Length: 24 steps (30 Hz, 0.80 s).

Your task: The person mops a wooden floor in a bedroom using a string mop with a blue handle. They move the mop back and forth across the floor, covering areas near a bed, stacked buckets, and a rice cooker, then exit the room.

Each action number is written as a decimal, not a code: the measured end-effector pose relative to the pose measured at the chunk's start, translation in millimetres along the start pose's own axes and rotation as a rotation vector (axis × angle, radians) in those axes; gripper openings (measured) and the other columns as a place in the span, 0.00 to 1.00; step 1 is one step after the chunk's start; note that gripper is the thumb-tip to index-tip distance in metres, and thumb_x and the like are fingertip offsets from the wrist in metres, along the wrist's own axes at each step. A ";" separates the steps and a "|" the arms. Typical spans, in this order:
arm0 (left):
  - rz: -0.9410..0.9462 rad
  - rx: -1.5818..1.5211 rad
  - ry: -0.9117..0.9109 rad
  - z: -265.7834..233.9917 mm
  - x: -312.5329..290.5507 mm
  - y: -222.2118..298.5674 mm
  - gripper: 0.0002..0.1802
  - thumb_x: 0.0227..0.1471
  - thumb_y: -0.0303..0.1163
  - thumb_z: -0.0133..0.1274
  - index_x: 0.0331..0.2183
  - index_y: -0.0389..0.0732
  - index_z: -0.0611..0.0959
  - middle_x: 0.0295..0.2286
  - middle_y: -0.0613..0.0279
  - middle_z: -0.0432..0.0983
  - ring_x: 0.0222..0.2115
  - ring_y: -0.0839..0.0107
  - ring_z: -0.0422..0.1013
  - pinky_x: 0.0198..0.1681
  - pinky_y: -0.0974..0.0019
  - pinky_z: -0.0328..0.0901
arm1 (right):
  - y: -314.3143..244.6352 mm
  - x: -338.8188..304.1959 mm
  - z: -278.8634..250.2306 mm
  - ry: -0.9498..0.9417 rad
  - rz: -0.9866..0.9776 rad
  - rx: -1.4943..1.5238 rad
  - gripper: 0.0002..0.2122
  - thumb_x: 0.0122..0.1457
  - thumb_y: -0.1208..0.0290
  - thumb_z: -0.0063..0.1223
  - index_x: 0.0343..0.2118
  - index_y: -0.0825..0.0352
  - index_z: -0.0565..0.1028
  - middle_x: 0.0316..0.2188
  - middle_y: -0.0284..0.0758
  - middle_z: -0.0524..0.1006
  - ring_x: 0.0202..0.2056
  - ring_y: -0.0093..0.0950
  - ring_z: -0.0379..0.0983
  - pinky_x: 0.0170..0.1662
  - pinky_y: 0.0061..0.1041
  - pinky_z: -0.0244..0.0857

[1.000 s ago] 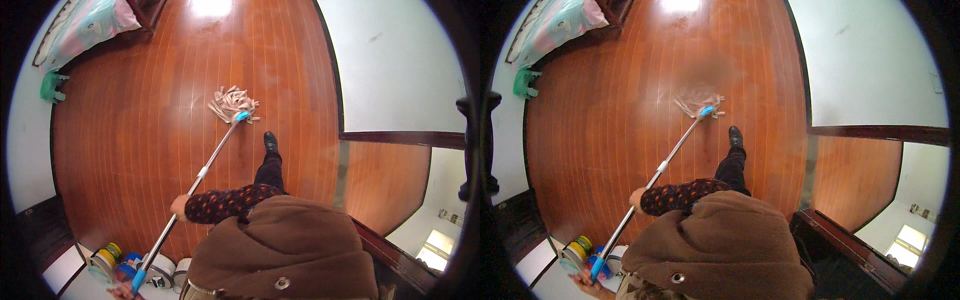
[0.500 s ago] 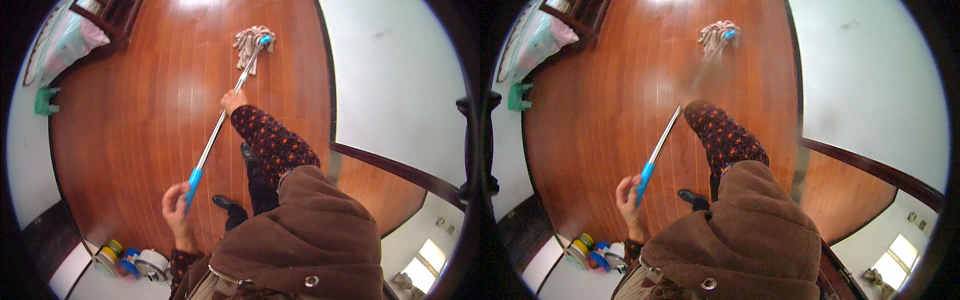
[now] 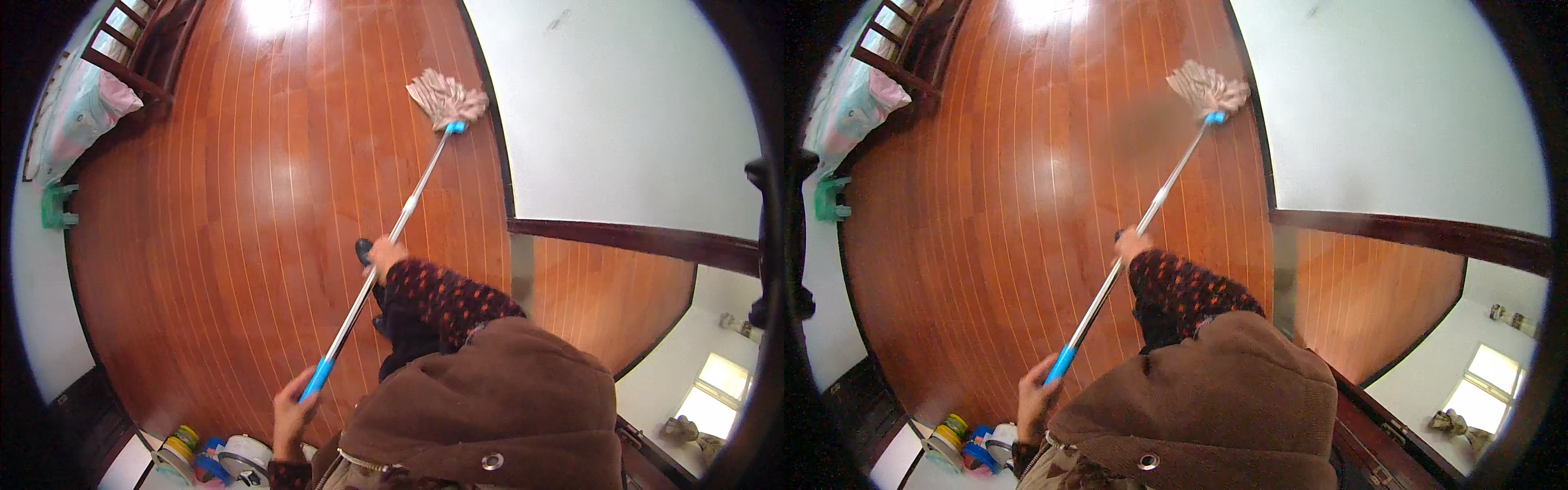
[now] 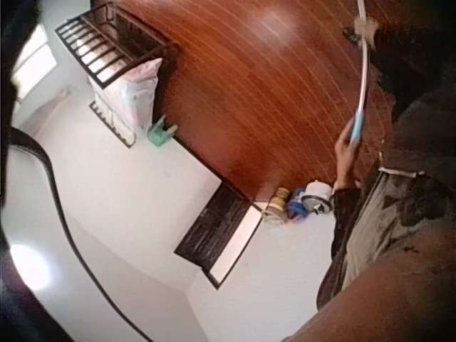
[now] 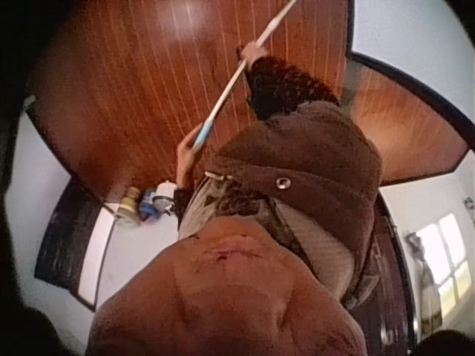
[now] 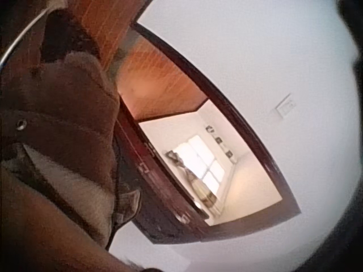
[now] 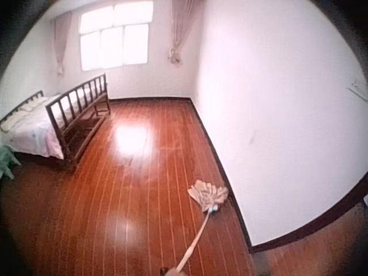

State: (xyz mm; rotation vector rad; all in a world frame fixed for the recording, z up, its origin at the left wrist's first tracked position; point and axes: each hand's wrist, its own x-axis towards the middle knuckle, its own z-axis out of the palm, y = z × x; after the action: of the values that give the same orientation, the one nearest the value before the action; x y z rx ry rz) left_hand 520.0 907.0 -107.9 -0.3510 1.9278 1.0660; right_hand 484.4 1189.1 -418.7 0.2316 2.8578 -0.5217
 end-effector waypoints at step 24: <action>-0.071 -0.037 0.158 229.4 41.8 157.2 0.23 0.48 0.23 0.56 0.49 0.37 0.77 0.22 0.72 0.69 0.16 0.85 0.61 0.16 0.79 0.53 | 242.1 66.0 -105.7 -0.168 -0.374 -0.054 0.04 0.48 0.68 0.57 0.27 0.48 0.78 0.32 0.26 0.74 0.39 0.32 0.69 0.34 0.32 0.72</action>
State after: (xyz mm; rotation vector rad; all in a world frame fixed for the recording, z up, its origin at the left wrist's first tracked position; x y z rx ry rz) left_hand 531.0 1187.9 -112.4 -0.5354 2.0205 1.0553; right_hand 447.6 1458.9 -418.4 -0.3470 2.7513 -0.5008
